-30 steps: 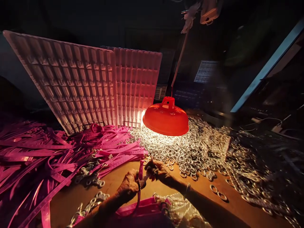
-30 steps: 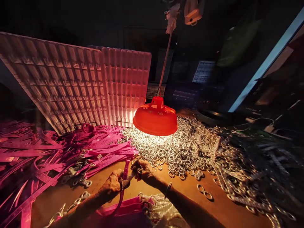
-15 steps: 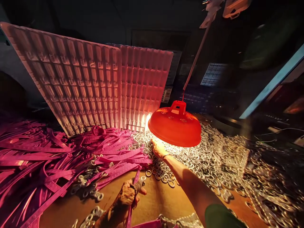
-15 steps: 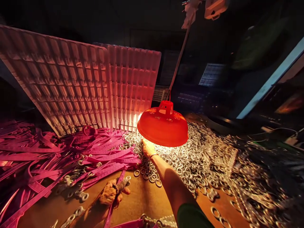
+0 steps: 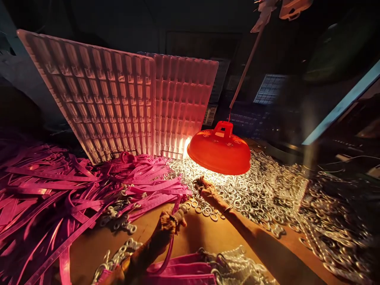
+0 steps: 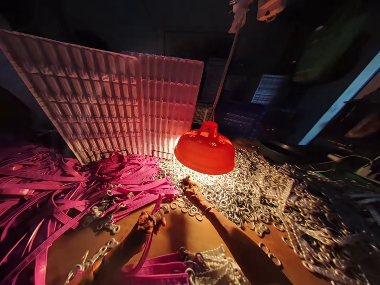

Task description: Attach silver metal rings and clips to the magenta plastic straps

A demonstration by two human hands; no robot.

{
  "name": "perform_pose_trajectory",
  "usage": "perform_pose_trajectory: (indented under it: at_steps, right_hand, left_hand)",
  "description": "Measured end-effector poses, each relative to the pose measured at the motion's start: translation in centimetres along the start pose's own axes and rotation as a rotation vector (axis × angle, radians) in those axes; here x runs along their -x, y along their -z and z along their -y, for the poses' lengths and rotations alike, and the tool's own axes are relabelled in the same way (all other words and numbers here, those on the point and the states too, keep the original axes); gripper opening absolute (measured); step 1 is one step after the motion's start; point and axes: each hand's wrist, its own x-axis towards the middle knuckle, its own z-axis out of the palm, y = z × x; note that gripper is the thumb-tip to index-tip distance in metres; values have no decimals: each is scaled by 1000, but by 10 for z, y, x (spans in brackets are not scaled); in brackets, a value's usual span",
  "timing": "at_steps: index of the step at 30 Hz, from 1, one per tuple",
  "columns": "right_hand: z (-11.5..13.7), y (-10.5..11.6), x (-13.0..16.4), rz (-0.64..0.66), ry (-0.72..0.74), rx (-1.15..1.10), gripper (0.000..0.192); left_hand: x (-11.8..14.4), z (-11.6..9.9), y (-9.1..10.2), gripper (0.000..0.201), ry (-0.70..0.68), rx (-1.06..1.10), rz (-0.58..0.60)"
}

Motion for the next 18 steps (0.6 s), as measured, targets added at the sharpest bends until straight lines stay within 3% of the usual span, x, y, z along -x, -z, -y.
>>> perform_pose_trajectory:
  at_steps: [3,7,13,18]
  right_hand:
    - [12,-8,37,40,-88,-261,15]
    - [34,-16,69,69,-132,-405,8]
    - [64,-18,82,98,-242,-533,18]
    - [59,-23,88,51,-222,-547,19]
  left_hand:
    - [18,-23,-14,42,-38,42,-136]
    - [28,-40,-24,38,-87,31,-167]
    - [28,-31,-26,32,-129,65,-163]
    - [20,-14,-22,30,-165,176,-110]
